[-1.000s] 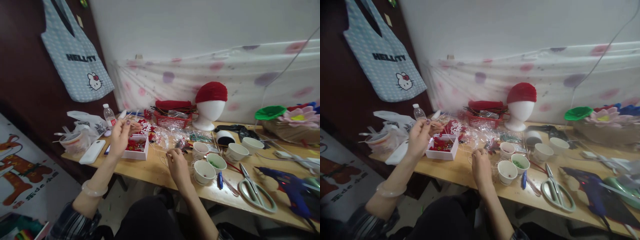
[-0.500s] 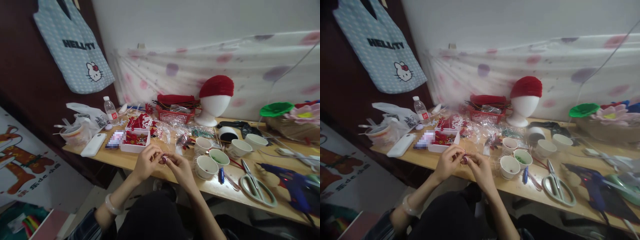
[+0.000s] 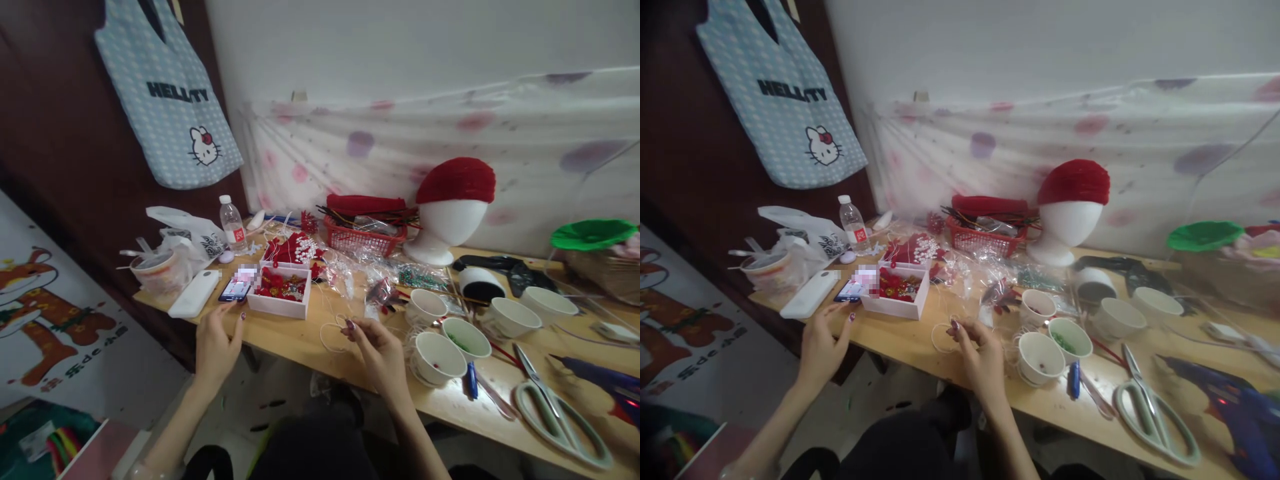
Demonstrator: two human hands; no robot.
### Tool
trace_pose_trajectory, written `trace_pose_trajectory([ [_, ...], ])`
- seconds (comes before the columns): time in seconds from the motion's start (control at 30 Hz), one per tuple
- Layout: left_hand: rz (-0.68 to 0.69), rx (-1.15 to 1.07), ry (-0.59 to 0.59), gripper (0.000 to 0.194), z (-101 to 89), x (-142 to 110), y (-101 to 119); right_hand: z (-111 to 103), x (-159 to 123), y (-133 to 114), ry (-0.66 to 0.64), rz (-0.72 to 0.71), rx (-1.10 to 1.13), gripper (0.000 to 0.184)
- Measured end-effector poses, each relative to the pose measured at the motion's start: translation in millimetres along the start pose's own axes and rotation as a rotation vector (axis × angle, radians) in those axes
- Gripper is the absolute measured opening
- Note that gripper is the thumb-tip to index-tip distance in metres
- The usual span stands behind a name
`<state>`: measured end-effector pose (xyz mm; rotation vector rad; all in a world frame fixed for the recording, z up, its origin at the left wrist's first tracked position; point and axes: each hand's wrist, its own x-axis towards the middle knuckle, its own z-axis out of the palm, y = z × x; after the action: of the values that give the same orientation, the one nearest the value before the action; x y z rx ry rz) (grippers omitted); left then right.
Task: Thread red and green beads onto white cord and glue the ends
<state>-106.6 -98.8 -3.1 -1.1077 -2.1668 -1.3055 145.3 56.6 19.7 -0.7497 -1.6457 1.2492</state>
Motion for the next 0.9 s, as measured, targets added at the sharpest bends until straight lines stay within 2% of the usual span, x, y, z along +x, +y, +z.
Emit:
trace_pose_trajectory([
  [0.1,-0.029,0.110,-0.049,0.040,3.9,0.6,-22.8,0.0,1.9,3.5,0.030,0.005,-0.017,0.030],
  [0.23,-0.054,0.182,-0.090,0.042,17.5,9.9,-33.3,-0.3,5.0,6.9,0.038,0.018,-0.042,0.033],
  [0.43,0.002,0.142,-0.131,0.046,27.9,39.6,-49.9,4.5,13.5,8.0,0.032,0.071,-0.059,0.034],
  [0.57,0.035,0.091,-0.113,0.045,25.3,45.7,-61.3,13.5,22.5,4.5,0.106,0.105,-0.056,0.033],
  [0.7,0.017,0.074,-0.072,0.043,25.7,46.5,-67.4,26.7,33.5,0.6,0.215,0.126,-0.028,0.033],
  [0.9,0.060,0.077,-0.109,0.054,34.4,55.6,-65.5,45.3,50.8,-8.4,0.298,0.155,0.011,0.029],
])
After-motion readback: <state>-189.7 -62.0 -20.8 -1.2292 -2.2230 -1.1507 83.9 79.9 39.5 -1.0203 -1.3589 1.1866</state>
